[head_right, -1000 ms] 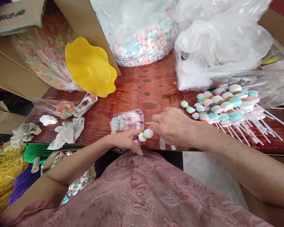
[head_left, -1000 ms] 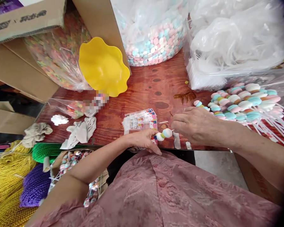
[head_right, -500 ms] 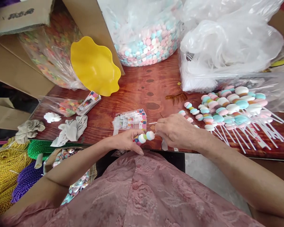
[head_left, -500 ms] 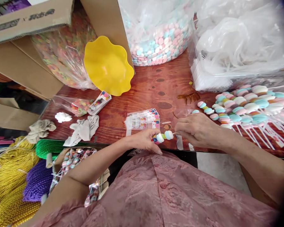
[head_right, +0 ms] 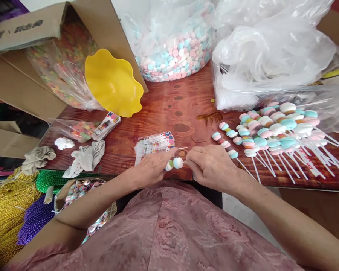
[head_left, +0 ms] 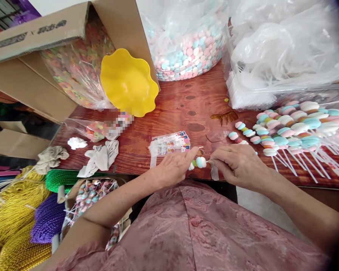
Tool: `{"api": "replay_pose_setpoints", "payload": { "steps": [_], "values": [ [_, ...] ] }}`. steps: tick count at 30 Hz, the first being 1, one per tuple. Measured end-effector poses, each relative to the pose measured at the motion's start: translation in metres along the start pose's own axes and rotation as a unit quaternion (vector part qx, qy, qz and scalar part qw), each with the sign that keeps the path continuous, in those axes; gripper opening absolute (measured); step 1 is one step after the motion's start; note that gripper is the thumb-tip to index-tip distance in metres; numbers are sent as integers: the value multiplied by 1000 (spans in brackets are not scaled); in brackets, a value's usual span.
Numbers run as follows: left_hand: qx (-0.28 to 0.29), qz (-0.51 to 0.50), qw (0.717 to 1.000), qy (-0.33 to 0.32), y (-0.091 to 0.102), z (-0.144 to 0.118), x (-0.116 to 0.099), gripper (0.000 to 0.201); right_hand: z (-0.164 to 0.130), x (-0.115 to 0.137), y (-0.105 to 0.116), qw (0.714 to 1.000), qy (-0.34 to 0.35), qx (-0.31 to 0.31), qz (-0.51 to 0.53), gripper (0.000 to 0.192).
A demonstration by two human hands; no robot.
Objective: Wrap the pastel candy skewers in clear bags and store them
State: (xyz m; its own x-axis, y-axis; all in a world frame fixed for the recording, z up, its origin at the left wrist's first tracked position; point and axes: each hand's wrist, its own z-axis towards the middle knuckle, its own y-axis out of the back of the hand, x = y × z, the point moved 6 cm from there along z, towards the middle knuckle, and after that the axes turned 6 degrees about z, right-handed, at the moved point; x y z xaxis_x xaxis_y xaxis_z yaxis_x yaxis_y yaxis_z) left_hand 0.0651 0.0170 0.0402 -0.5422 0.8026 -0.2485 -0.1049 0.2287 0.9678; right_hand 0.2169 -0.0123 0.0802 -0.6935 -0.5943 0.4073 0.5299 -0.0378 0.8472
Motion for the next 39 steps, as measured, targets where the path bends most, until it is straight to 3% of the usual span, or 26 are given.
{"api": "replay_pose_setpoints", "payload": {
  "steps": [3, 6, 10, 13, 15, 16, 18, 19, 20, 22, 26, 29, 33, 35, 39],
  "values": [
    [-46, 125, 991, -7, 13, 9, 3, 60, -2, -2, 7, 995, -35, -75, -59, 23],
    [-76, 173, 982, -22, 10, 19, 14, 60, -9, -10, -5, 988, -59, -119, -75, 21],
    [-95, 63, 992, -45, -5, 16, 27, 67, -26, -24, -45, 987, -76, -127, -66, 22],
    [-210, -109, 972, 5, 6, -9, 34, 74, -41, -27, -67, 983, -95, -154, -38, 21],
    [-275, -286, 911, 115, 6, -33, 45, 50, -46, -25, -72, 978, -112, -176, -2, 18],
    [-265, -395, 861, 180, -3, -44, 51, 40, -47, -23, -73, 975, -121, -187, 20, 17],
    [-159, -603, 733, 271, -35, -60, 49, 47, -45, -18, -72, 967, -133, -204, 72, 15],
    [-95, -682, 666, 287, -50, -66, 43, 53, -42, -15, -71, 963, -136, -208, 101, 13],
    [-48, -741, 605, 287, -60, -69, 37, 57, -39, -12, -70, 960, -135, -209, 128, 13],
    [-43, -817, 512, 261, -65, -70, 37, 67, -30, -6, -68, 955, -132, -209, 167, 11],
    [-166, -886, 387, 196, -45, -51, 65, 73, -15, 4, -66, 950, -124, -216, 188, 11],
    [-265, -890, 336, 155, -22, -32, 88, 54, -5, 12, -67, 952, -106, -224, 178, 10],
    [-355, -877, 299, 126, 1, -14, 104, 18, 7, 24, -66, 962, -42, -253, 97, 10],
    [-389, -864, 300, 107, 13, -9, 107, 22, 14, 26, -64, 959, -9, -280, 47, 15],
    [-429, -834, 342, 60, 37, -2, 108, 35, 30, 23, -59, 943, 7, -332, 1, 22]
  ]
}}
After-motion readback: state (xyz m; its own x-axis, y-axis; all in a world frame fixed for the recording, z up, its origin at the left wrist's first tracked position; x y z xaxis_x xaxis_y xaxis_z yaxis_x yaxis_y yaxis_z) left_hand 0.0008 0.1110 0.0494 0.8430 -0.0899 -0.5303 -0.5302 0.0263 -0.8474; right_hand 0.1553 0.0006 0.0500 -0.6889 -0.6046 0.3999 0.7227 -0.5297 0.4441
